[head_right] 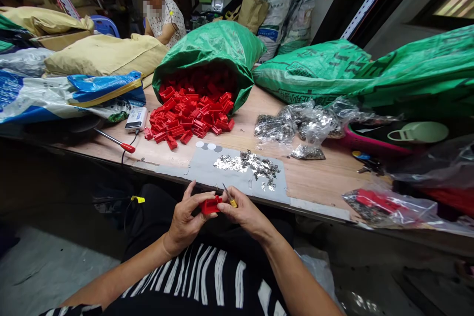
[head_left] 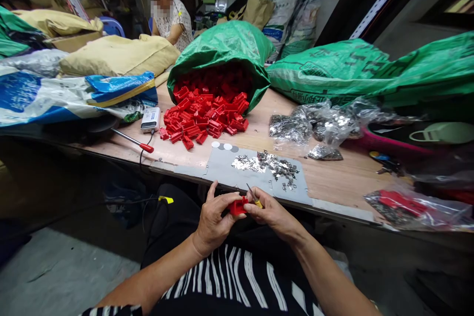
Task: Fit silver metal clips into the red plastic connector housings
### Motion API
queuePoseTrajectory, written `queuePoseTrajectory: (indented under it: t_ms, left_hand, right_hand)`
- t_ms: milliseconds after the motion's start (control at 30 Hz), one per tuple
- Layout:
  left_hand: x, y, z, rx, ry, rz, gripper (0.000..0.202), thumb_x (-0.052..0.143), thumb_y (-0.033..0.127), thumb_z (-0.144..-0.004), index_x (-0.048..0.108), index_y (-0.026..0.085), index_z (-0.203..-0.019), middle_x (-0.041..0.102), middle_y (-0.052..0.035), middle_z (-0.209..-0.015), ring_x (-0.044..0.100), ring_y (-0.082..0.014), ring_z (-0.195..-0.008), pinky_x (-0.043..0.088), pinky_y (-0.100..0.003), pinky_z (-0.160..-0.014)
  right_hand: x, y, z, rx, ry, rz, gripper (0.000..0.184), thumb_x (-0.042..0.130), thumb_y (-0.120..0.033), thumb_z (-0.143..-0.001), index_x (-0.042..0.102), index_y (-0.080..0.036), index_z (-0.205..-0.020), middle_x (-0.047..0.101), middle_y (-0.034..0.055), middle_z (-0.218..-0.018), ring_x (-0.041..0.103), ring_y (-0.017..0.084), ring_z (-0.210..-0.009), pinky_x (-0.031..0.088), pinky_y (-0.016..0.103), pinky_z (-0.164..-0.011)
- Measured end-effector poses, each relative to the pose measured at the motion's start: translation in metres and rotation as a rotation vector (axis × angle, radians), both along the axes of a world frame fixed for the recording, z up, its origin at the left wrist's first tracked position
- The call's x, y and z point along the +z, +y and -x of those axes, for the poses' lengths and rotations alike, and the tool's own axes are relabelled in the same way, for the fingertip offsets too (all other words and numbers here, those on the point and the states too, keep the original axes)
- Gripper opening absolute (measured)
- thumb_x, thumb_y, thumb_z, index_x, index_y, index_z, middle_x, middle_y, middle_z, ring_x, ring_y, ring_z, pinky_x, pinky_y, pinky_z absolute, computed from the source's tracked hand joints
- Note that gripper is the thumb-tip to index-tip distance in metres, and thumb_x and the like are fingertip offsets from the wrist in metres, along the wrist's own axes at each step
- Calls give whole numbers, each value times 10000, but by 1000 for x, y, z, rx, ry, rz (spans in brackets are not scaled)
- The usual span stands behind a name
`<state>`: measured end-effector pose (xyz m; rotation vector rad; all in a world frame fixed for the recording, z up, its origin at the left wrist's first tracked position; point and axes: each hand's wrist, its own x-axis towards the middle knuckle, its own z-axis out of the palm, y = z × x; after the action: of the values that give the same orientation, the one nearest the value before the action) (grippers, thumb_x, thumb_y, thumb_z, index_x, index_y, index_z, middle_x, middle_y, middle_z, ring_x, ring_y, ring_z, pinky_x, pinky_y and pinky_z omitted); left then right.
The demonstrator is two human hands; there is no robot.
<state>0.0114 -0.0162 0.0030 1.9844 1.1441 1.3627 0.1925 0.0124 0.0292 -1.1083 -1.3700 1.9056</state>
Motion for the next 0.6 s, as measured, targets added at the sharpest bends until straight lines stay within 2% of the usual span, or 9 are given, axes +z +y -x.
queuePoseTrajectory:
  t_ms: [167, 333, 400, 433, 500, 600]
  left_hand:
    - [2, -1, 0, -60, -38, 48, 282, 683, 254, -816, 622, 258, -1091, 745, -44, -1066, 682, -215, -1040, 125, -582, -1172]
    - [0, 2, 2, -169, -190, 195, 254, 713, 302, -785, 657, 258, -1029, 753, -35, -1026, 630, -251, -1141, 79, -585, -1175]
    - [-2, 4, 3, -177, -268, 267, 243, 727, 313, -769, 676, 250, -998, 758, -35, -1000, 612, -261, -1167, 69, -567, -1181]
    - [-4, 5, 4, -160, -314, 311, 241, 732, 313, -762, 683, 241, -986, 755, -42, -1011, 607, -264, -1172, 89, -551, -1183]
    - [-6, 8, 4, -93, -447, 418, 260, 735, 308, -755, 684, 220, -995, 738, -64, -1064, 626, -263, -1134, 232, -511, -1155]
    - [-10, 14, 6, 38, -678, 517, 309, 743, 294, -742, 659, 200, -1025, 726, -63, -1054, 674, -219, -984, 479, -374, -966]
  right_hand:
    - [-1, -1, -6, 20, 2, -14, 424, 689, -521, -756, 409, -209, -821, 365, -75, -688, 274, 67, -545, 210, 191, -479]
    - [-4, -4, -7, 28, 72, -15, 409, 721, -462, -748, 414, -210, -842, 401, -59, -745, 282, 63, -557, 219, 189, -475]
    - [-5, -1, -6, 34, 70, -6, 413, 721, -463, -747, 407, -214, -847, 395, -63, -728, 273, 58, -540, 203, 189, -464]
    - [-5, 1, -6, 42, 57, -10, 412, 721, -467, -745, 415, -217, -862, 399, -65, -718, 277, 57, -530, 204, 189, -461]
    - [-4, 11, -5, 39, -9, -80, 397, 717, -471, -745, 460, -217, -907, 450, -56, -719, 333, 65, -530, 256, 196, -473]
    - [-2, 33, -7, -109, -234, -372, 290, 646, -459, -808, 550, -202, -902, 566, -3, -781, 507, 123, -658, 401, 250, -616]
